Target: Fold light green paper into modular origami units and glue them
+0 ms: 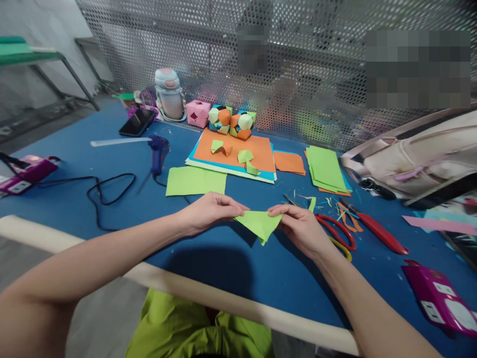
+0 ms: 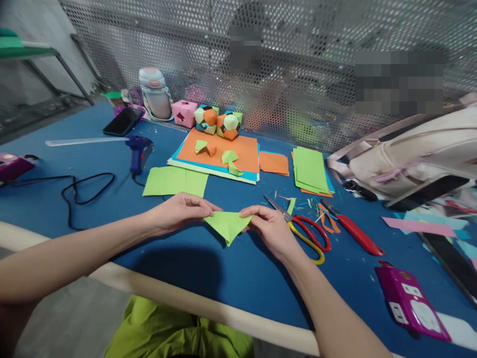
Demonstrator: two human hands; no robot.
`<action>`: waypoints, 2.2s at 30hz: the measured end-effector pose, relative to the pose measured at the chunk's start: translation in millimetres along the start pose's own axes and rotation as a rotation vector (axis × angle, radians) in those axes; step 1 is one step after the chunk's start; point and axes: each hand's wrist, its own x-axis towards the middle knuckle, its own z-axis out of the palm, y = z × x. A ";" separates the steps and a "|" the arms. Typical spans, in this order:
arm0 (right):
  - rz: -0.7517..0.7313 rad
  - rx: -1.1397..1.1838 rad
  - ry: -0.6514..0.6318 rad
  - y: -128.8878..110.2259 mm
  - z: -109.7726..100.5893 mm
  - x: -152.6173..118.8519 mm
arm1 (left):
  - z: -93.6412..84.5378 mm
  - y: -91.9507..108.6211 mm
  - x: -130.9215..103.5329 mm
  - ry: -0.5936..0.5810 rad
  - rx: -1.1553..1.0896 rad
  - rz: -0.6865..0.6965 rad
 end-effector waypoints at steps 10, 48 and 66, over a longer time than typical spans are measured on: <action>-0.002 0.266 -0.036 0.5 1.4 -1.6 | 6.2 -1.7 -3.1 0.144 0.315 0.159; -0.271 -0.288 0.265 3.5 9.8 -10.4 | 12.6 -7.7 -6.1 -0.060 0.391 0.059; -0.450 -0.458 0.129 -3.0 24.4 -29.8 | 24.4 -9.9 -9.8 -0.075 0.430 -0.037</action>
